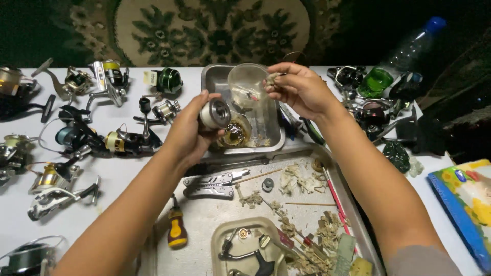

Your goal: Maintaining and lubricating the internal components of a fishing reel spool using small tools and grease.

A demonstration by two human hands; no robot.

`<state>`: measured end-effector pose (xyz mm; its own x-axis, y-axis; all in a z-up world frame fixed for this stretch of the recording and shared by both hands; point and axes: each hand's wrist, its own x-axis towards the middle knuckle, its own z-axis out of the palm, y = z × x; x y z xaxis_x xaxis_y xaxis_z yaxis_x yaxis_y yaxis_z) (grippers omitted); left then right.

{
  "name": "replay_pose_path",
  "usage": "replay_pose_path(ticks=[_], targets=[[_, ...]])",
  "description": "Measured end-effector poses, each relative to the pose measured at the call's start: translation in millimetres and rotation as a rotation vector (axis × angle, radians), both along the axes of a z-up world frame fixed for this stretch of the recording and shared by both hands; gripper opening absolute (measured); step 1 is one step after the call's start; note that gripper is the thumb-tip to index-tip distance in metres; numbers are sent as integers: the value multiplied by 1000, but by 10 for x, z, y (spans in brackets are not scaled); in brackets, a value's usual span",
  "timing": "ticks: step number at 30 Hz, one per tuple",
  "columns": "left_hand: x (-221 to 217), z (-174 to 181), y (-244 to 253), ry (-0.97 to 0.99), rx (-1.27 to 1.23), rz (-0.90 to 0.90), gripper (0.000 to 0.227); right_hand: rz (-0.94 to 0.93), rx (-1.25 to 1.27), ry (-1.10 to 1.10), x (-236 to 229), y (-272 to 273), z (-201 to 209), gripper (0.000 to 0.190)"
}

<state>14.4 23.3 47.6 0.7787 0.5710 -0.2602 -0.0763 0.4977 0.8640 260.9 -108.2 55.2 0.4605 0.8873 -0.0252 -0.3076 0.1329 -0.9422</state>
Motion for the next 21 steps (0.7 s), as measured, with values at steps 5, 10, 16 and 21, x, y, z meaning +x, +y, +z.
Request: replay_pose_path(ticks=[5, 10, 16, 21], targets=[[-186, 59, -550, -38, -204, 99, 43, -28, -16, -65, -519, -444, 82, 28], [-285, -191, -754, -107, -290, -15, 42, -19, -21, -378, -930, -724, 152, 27], [-402, -434, -763, -69, -238, -125, 41, -79, 53, -597, -1201, -830, 96, 14], [-414, -558, -720, -13, -156, -75, 39, -30, 138, -781, -1403, -867, 148, 18]])
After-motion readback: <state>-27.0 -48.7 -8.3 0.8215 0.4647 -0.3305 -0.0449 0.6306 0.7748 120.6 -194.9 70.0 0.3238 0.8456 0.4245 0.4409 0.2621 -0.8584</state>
